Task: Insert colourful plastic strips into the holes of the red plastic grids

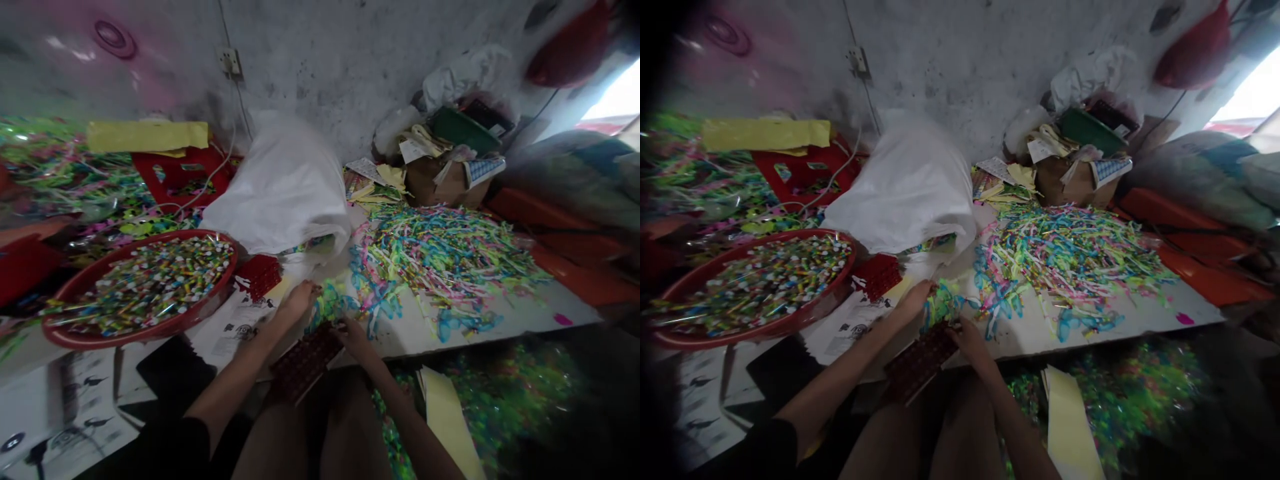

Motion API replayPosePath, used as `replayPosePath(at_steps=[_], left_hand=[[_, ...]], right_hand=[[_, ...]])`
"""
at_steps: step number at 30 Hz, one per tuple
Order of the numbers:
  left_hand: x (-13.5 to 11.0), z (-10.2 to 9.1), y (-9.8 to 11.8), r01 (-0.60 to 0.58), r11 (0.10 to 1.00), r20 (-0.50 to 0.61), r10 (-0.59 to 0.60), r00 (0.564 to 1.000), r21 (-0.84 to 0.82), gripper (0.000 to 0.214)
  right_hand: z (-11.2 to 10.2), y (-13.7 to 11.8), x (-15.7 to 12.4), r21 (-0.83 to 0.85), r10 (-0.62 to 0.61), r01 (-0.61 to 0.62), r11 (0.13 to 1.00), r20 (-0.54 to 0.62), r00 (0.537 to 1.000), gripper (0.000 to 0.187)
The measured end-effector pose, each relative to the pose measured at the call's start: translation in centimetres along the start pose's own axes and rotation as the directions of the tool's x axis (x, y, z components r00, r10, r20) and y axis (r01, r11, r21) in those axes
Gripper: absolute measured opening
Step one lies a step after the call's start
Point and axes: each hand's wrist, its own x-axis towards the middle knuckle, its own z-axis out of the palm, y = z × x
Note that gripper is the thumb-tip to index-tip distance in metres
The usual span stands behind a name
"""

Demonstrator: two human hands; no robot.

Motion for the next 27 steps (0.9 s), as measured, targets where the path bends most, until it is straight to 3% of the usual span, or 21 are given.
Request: replayPosePath(at_steps=[2, 4, 6, 9, 12, 16, 21, 27], left_hand=[[-0.8, -1.0, 0.4, -0.024, 0.998, -0.047, 0.022, 0.999, -0.051, 0.017], [-2.1, -2.2, 0.5, -0.025, 0.996, -0.088, 0.017, 0.996, -0.088, 0.023], [-4.0, -3.4, 0.3, -0.004, 0.991, -0.147, -0.016, 0.989, -0.136, 0.027], [-8.0, -4.3, -0.8, 0.030, 0.963, -0.275, -0.106, 0.956, -0.266, 0.029], [-12.7, -3.5, -2.2, 0.053, 0.924, -0.314, -0.182, 0.932, -0.379, 0.025], [-16.7, -1.1, -3.3, 0.105, 0.871, -0.224, -0.237, 0.945, -0.479, 0.019], [-17.1, 0.6, -2.6, 0.105, 0.859, -0.238, -0.254, 0.937, -0.501, 0.019], [-16.0, 1.2, -1.7, 0.098, 0.870, -0.242, -0.241, 0.940, -0.484, 0.018]], right_hand=[[-0.7, 0.4, -0.8, 0.059, -0.014, 0.016, 0.998, -0.038, 0.999, 0.030], [-2.0, 0.9, -1.5, -0.021, -0.029, 0.026, 0.999, -0.172, 0.985, 0.029], [-3.8, 1.4, -1.8, -0.179, -0.063, -0.002, 0.984, -0.360, 0.931, 0.030], [-6.8, 2.2, -1.8, -0.375, -0.071, -0.167, 0.912, -0.545, 0.835, 0.041], [-8.6, 2.9, -1.5, -0.592, -0.008, -0.315, 0.742, -0.478, 0.878, 0.046], [-9.9, 2.7, -1.1, -0.746, 0.007, -0.293, 0.598, -0.361, 0.932, 0.045], [-12.0, -0.7, -0.8, -0.792, -0.109, -0.259, 0.553, -0.377, 0.920, 0.039], [-13.6, -4.0, -3.1, -0.768, -0.242, -0.280, 0.576, -0.487, 0.839, 0.036]])
